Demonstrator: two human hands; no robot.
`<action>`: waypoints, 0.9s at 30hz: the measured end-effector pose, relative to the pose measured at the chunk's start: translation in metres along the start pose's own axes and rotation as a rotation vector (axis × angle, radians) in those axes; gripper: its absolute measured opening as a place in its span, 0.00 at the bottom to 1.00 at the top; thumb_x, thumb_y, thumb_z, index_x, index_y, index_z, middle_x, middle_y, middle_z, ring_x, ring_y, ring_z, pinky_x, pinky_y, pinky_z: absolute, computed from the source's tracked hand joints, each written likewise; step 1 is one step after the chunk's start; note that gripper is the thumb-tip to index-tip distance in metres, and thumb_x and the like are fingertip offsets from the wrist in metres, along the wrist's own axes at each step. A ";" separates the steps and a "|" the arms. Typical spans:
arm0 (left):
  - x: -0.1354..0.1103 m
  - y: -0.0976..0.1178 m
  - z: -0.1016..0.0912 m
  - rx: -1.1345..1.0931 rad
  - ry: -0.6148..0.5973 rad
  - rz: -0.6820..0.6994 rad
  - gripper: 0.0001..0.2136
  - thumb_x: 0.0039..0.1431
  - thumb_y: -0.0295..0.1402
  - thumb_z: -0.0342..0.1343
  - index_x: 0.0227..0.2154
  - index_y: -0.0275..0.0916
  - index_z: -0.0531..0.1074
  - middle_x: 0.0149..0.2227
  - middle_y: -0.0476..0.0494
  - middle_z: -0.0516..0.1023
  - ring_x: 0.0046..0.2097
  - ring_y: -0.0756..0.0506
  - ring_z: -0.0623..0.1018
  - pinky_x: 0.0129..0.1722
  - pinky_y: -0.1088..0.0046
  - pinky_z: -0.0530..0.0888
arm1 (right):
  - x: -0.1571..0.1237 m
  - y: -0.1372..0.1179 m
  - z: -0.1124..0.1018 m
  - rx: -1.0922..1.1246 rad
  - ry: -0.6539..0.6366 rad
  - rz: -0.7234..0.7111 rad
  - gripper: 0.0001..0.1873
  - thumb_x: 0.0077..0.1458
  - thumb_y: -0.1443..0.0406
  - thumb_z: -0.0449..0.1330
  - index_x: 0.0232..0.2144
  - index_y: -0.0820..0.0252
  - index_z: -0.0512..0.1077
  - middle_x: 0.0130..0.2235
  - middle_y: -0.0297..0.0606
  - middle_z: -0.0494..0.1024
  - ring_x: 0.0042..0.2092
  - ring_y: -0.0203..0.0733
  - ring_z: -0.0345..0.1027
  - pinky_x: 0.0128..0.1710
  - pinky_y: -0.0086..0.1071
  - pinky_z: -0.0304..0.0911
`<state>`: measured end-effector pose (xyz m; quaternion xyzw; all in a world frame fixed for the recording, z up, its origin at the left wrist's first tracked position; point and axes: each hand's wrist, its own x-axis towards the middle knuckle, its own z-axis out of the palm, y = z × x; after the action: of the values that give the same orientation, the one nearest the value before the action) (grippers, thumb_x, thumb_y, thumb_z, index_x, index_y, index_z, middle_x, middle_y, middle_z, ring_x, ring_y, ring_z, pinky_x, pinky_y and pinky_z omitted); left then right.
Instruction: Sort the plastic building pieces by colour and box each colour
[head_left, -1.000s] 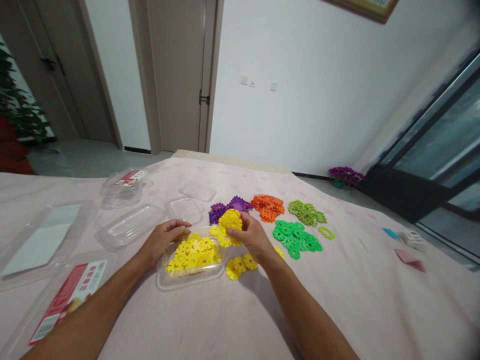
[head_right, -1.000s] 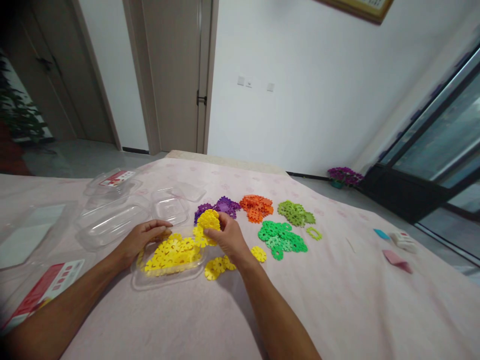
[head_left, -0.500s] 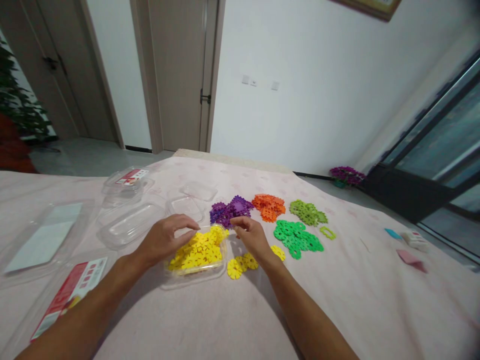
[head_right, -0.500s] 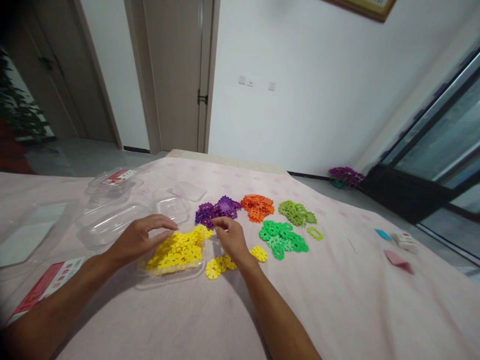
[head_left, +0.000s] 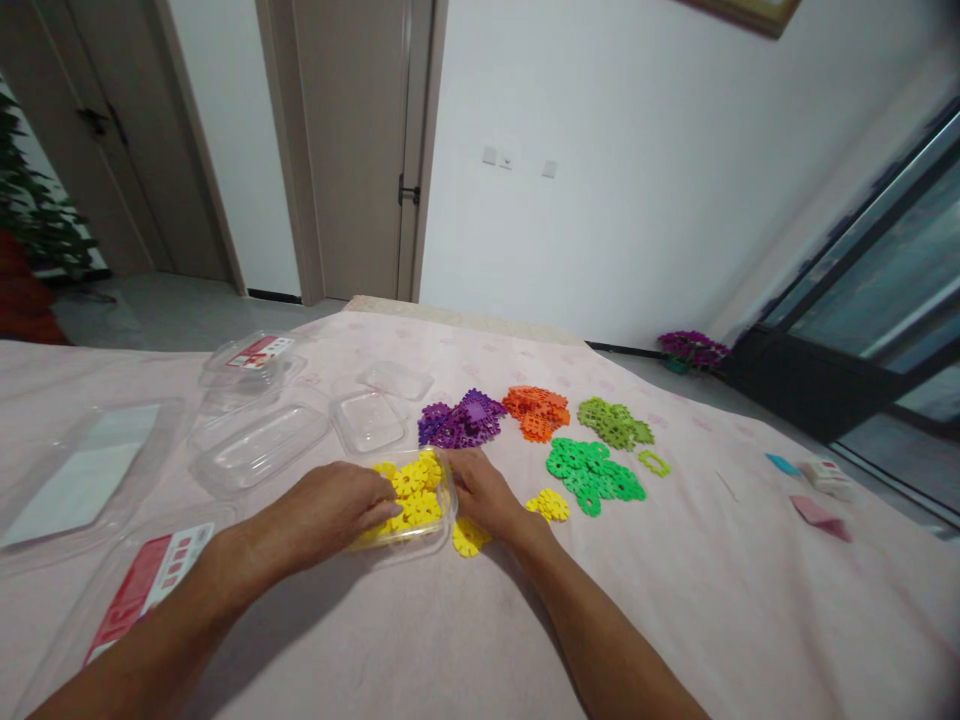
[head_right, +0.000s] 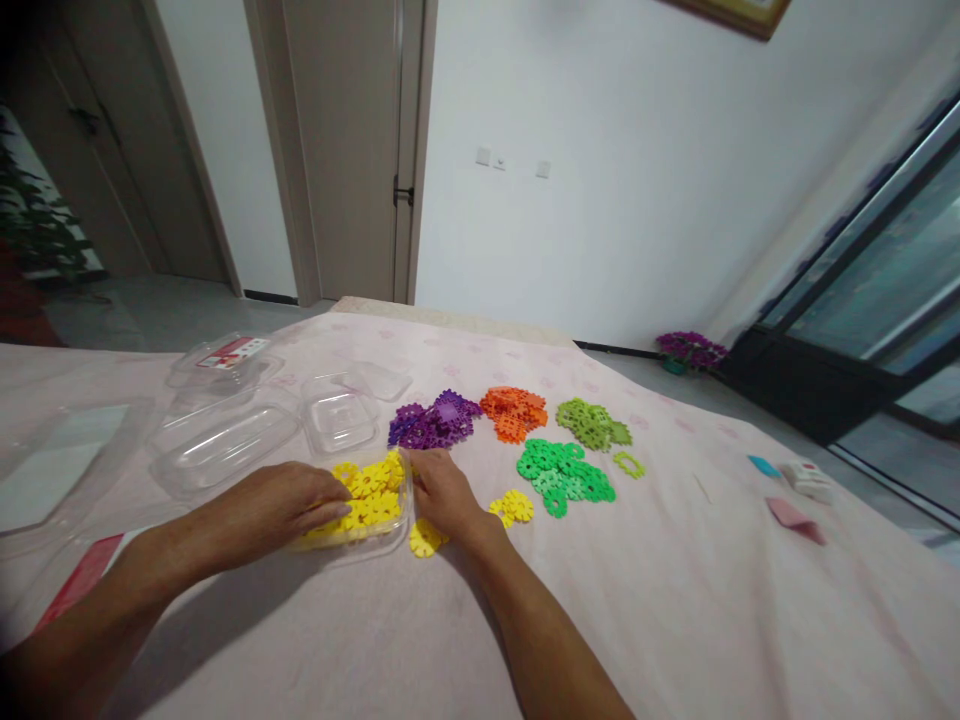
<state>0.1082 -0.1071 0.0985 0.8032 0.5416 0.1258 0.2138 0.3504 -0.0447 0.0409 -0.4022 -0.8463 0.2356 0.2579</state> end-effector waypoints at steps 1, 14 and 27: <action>0.002 -0.003 -0.001 -0.009 0.049 -0.032 0.14 0.58 0.47 0.53 0.33 0.48 0.82 0.39 0.40 0.84 0.40 0.37 0.80 0.40 0.66 0.70 | 0.000 -0.002 -0.001 -0.059 -0.043 -0.044 0.13 0.57 0.70 0.57 0.43 0.54 0.76 0.48 0.35 0.80 0.51 0.43 0.69 0.56 0.34 0.56; 0.015 -0.046 0.000 0.009 0.260 -0.175 0.13 0.56 0.36 0.52 0.39 0.48 0.81 0.44 0.42 0.82 0.45 0.36 0.78 0.44 0.65 0.69 | -0.006 0.006 -0.001 -0.417 0.072 0.143 0.13 0.57 0.72 0.53 0.36 0.57 0.77 0.40 0.39 0.79 0.44 0.42 0.69 0.44 0.32 0.59; 0.019 -0.067 -0.009 -0.242 0.322 -0.169 0.13 0.47 0.40 0.57 0.33 0.46 0.82 0.39 0.44 0.84 0.42 0.37 0.78 0.44 0.65 0.69 | 0.004 -0.012 0.014 -0.582 0.104 0.263 0.15 0.61 0.55 0.57 0.42 0.58 0.75 0.45 0.49 0.74 0.49 0.53 0.63 0.46 0.41 0.59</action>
<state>0.0573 -0.0659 0.0738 0.6929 0.6153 0.2980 0.2291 0.3326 -0.0515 0.0385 -0.5766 -0.8046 -0.0059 0.1421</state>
